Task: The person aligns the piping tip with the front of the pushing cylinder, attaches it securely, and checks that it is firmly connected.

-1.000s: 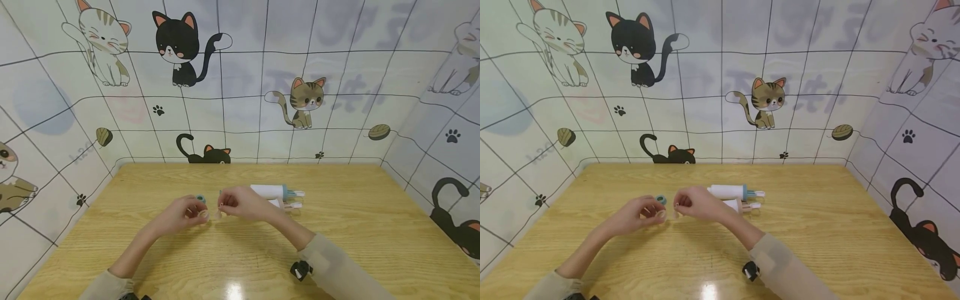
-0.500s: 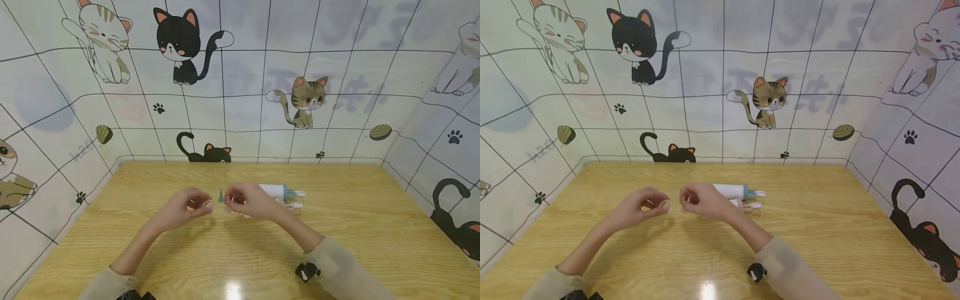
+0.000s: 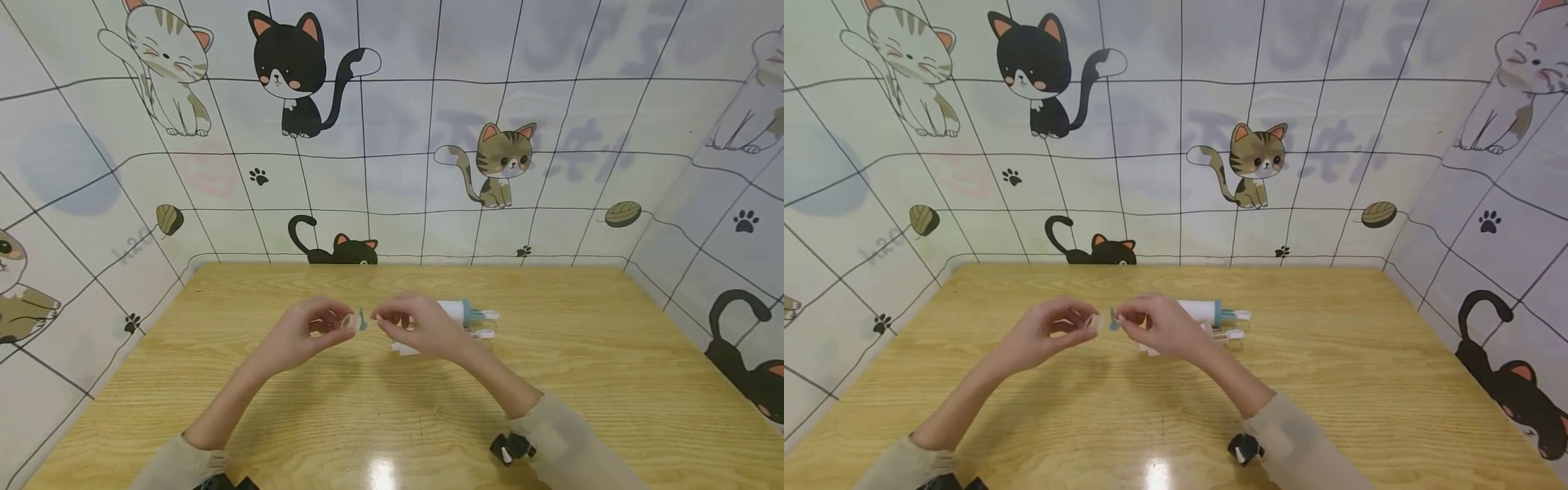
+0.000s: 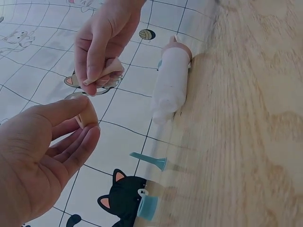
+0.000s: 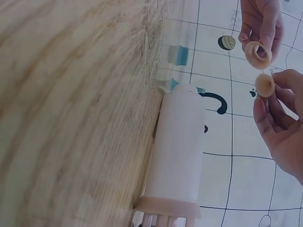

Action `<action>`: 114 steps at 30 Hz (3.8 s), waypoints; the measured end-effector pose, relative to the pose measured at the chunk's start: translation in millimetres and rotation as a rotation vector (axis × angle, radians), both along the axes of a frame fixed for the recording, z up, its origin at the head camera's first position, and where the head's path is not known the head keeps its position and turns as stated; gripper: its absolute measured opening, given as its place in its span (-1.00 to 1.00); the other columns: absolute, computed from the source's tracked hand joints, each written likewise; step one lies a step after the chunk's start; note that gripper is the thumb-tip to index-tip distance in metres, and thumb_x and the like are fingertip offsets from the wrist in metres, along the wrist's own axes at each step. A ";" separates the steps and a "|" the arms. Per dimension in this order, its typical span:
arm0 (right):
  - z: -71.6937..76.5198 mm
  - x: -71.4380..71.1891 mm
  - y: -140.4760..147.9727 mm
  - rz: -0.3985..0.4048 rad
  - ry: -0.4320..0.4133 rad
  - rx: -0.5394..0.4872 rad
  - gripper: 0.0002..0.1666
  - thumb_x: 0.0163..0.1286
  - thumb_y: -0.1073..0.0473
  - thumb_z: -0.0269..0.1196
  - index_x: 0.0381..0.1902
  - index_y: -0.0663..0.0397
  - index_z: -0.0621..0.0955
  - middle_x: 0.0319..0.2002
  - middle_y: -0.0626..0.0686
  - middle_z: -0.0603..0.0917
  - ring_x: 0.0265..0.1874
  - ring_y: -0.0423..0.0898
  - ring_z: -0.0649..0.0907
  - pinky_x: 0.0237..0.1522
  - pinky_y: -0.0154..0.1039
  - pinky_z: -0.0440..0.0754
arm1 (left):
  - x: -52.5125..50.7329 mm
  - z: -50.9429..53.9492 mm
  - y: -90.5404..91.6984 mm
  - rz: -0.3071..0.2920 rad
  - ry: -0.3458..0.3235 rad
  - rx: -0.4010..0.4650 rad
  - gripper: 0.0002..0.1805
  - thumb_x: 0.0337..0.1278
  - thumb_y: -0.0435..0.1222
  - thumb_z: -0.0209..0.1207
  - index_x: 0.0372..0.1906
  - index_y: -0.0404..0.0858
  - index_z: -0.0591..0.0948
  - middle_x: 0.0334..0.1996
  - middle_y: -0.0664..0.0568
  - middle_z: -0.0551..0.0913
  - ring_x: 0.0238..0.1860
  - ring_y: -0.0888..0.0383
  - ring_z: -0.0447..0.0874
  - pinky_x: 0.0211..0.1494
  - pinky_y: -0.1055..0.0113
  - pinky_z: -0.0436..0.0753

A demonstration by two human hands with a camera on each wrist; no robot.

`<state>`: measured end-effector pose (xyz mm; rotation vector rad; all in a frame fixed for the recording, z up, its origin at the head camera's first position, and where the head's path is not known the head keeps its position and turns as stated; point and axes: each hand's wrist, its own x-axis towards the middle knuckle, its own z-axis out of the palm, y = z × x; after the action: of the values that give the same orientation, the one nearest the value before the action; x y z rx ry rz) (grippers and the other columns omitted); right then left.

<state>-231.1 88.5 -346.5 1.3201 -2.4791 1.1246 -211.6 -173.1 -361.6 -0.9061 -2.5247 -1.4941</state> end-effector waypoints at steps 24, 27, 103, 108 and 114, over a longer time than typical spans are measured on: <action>1.5 7.9 14.2 -0.019 0.037 -0.237 -0.86 0.37 0.37 0.34 -0.13 0.18 0.74 -0.27 0.00 0.75 -0.36 -0.21 0.70 -0.30 -0.31 0.75 | 0.8 17.1 19.3 -0.062 -0.043 0.151 -0.72 0.22 -0.37 0.38 0.01 -0.24 0.66 -0.09 -0.03 0.67 -0.14 0.04 0.70 -0.02 0.08 0.75; 1.5 7.4 15.4 -0.006 0.046 -0.242 -0.82 0.36 0.40 0.33 -0.10 0.22 0.74 -0.25 0.01 0.76 -0.34 -0.19 0.71 -0.28 -0.31 0.76 | 1.0 17.3 19.5 -0.065 -0.053 0.164 -0.72 0.21 -0.38 0.38 0.01 -0.25 0.65 -0.08 -0.04 0.67 -0.12 0.03 0.70 -0.01 0.11 0.75; 0.6 15.8 12.1 0.092 -0.289 -0.346 -0.88 0.44 0.44 0.23 -0.10 0.26 0.63 -0.28 0.22 0.69 -0.38 0.00 0.68 -0.27 -0.21 0.73 | 16.6 9.6 35.5 -0.165 -0.193 0.374 -0.68 0.20 -0.49 0.35 0.04 -0.34 0.60 0.01 -0.19 0.61 -0.01 -0.10 0.72 0.08 0.09 0.72; 0.9 16.8 11.6 0.072 -0.277 -0.356 -0.88 0.44 0.41 0.25 -0.11 0.24 0.66 -0.31 0.18 0.70 -0.40 0.00 0.68 -0.29 -0.21 0.74 | 17.3 9.1 37.1 -0.188 -0.186 0.378 -0.69 0.20 -0.50 0.34 0.03 -0.35 0.60 0.01 -0.20 0.62 0.00 -0.10 0.71 0.09 0.07 0.72; -0.2 18.0 10.2 0.075 -0.266 -0.398 -0.88 0.39 0.46 0.28 -0.13 0.28 0.63 -0.32 0.12 0.73 -0.41 0.00 0.72 -0.30 -0.19 0.76 | 18.0 9.4 38.2 -0.190 -0.168 0.382 -0.69 0.20 -0.51 0.33 0.03 -0.36 0.60 0.02 -0.21 0.62 0.02 -0.10 0.69 0.11 0.07 0.71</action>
<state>-213.1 98.7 -346.7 1.2180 -2.2094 1.8021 -193.6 -135.0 -352.2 -1.0125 -2.1796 -2.0958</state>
